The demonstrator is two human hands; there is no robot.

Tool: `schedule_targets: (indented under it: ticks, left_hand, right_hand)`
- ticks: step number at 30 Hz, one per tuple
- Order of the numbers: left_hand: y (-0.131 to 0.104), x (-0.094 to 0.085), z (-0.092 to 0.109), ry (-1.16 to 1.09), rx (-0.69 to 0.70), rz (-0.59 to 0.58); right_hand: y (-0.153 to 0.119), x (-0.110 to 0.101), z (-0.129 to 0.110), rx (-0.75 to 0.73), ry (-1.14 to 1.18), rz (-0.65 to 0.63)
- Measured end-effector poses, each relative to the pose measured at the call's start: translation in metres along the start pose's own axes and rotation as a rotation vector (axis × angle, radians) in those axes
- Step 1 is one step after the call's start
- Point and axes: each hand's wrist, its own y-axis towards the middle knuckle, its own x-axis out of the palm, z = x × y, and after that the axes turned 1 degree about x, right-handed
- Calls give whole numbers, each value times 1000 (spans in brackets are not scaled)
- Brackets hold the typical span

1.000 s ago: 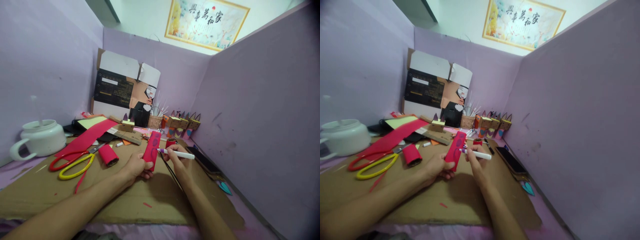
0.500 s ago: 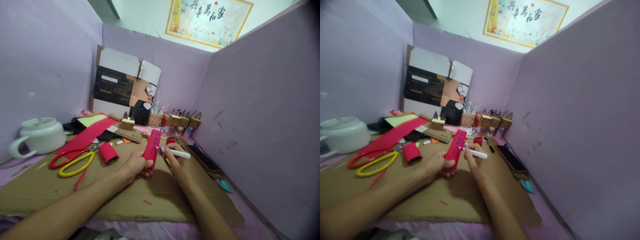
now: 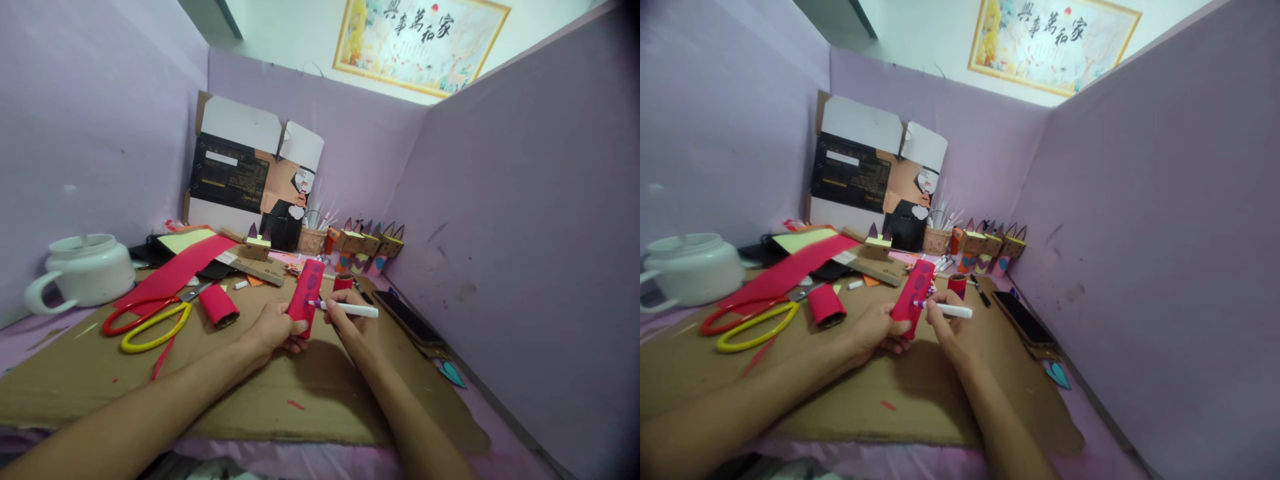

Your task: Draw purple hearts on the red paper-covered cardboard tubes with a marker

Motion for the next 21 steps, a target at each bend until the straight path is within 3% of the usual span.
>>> schedule_targets:
  ticks: [15,21]
  left_hand:
    - [0,0,2,-8,-5,-1]
    - [-1,0,1,-5,-8,-4]
  right_hand:
    - [-1,-2,2,-19,-77,-53]
    - [0,-2,-2,-18,20,19]
